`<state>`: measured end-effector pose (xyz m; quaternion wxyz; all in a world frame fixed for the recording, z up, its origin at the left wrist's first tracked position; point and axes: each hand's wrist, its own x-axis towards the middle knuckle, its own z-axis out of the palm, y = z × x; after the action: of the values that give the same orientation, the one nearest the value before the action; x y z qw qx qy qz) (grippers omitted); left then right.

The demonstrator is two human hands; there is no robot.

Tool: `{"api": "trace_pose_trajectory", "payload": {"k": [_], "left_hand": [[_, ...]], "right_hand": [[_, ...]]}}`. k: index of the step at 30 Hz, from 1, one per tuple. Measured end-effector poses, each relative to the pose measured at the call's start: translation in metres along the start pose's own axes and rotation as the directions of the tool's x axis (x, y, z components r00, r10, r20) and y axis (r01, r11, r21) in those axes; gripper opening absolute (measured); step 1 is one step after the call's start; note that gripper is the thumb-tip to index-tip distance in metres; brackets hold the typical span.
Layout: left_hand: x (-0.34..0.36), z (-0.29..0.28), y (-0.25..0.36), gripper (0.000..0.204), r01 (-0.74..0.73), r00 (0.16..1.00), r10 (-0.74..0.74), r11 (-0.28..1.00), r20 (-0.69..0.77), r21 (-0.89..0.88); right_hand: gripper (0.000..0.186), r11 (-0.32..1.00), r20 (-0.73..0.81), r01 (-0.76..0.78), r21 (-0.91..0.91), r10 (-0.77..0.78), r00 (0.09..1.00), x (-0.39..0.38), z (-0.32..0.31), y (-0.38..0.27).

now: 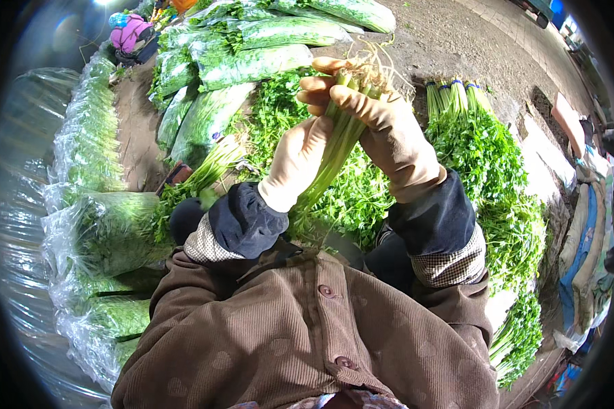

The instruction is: The person gathers leafy green vegetables, aligns the stems, and ties them into bundles using blue plastic ties. The person repeats this process for multiple bunches, placing finished bundles aside.

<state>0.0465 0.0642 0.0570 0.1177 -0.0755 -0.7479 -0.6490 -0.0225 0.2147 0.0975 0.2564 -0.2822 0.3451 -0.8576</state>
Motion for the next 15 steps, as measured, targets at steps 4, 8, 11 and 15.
{"api": "trace_pose_trajectory", "payload": {"k": [4,8,11,15], "left_hand": [[-0.007,-0.003,-0.001,0.051,-0.005,0.999,0.005,1.0,0.033,-0.007],[0.0,-0.009,0.002,0.053,-0.028,0.993,0.011,0.989,0.114,0.148],[0.0,-0.01,0.004,0.049,-0.063,0.99,0.033,0.972,0.135,0.225],[-0.007,-0.006,0.003,0.043,-0.062,0.993,0.043,0.984,0.111,0.168]], "right_hand": [[0.051,1.0,0.027,0.013,0.012,-0.013,1.0,-0.002,0.002,0.0],[0.035,1.0,-0.033,-0.015,0.02,0.016,0.999,-0.002,0.003,-0.002],[0.033,0.998,-0.06,-0.068,0.005,0.068,0.996,-0.004,0.005,-0.004],[0.033,0.999,-0.1,-0.027,-0.046,0.022,0.995,-0.006,0.009,-0.003]]}}
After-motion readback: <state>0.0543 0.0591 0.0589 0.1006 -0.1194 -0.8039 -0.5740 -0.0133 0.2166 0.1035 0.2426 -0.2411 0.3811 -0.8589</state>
